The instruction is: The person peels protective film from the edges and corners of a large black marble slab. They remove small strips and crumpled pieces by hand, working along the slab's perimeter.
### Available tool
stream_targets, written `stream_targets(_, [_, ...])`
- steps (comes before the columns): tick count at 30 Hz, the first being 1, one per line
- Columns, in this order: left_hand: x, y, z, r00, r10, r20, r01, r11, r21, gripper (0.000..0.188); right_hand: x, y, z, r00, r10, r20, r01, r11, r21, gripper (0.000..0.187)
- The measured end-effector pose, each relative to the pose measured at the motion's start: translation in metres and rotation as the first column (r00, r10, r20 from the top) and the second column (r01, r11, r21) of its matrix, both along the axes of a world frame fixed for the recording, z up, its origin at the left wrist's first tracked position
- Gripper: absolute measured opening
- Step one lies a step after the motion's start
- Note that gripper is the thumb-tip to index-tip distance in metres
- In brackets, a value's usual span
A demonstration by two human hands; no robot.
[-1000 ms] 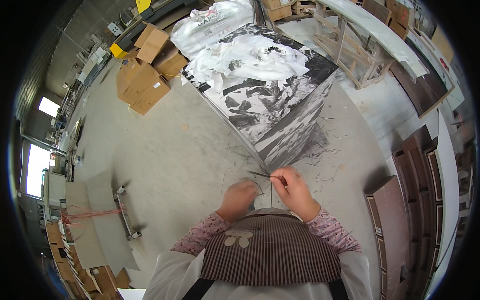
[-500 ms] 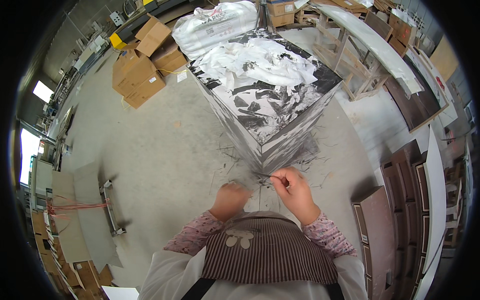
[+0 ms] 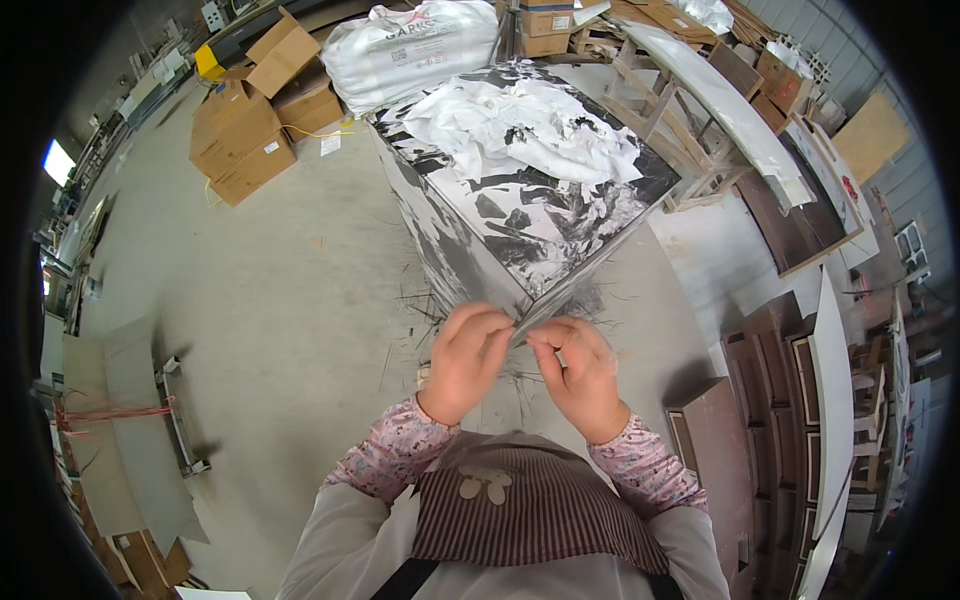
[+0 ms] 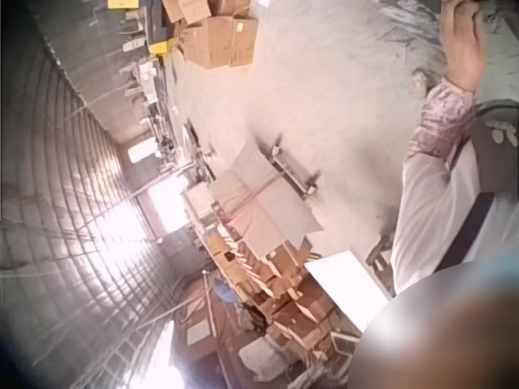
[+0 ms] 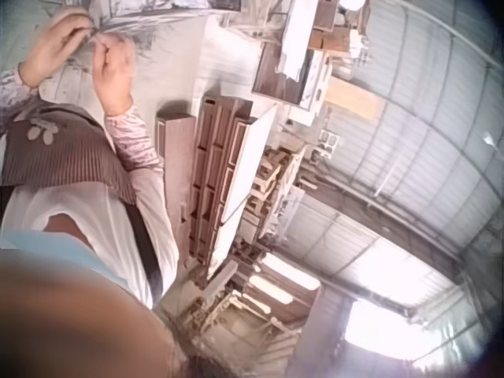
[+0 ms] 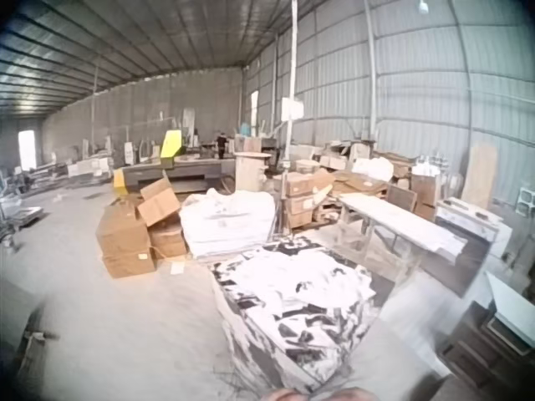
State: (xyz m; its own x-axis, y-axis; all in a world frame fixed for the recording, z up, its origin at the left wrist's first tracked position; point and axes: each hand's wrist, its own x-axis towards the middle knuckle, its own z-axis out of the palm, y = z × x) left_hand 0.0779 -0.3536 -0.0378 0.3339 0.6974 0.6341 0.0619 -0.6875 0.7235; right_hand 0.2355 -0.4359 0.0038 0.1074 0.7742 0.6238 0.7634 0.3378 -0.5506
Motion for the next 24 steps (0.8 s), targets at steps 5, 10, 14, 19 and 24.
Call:
stream_targets(5, [0.01,0.015,-0.002,0.994,-0.002,0.112,-0.007,0.996,0.084,0.02,0.002,0.002,0.016,0.997,-0.071,-0.008,0.07,0.994,-0.089,0.018])
stream_targets(10, [0.02,0.026,0.0,0.985,0.024,0.171,-0.044,0.992,0.117,0.022,-0.002,0.009,0.028,0.989,-0.092,0.117,0.1,0.993,-0.062,0.02])
stream_targets(14, [0.023,0.034,0.0,0.985,0.016,0.17,-0.054,0.973,0.225,0.025,-0.003,0.009,0.027,0.988,-0.125,0.092,0.133,0.987,-0.086,0.021])
stream_targets(19, [0.027,0.036,-0.003,0.982,0.021,0.188,-0.083,0.941,0.328,0.03,0.003,0.012,0.02,0.975,-0.111,0.192,0.12,0.992,-0.039,0.023])
stream_targets(24, [0.024,0.038,-0.025,0.989,0.047,0.142,-0.097,0.923,0.373,0.032,0.007,0.02,0.005,0.958,-0.057,0.282,0.061,0.998,-0.006,0.021])
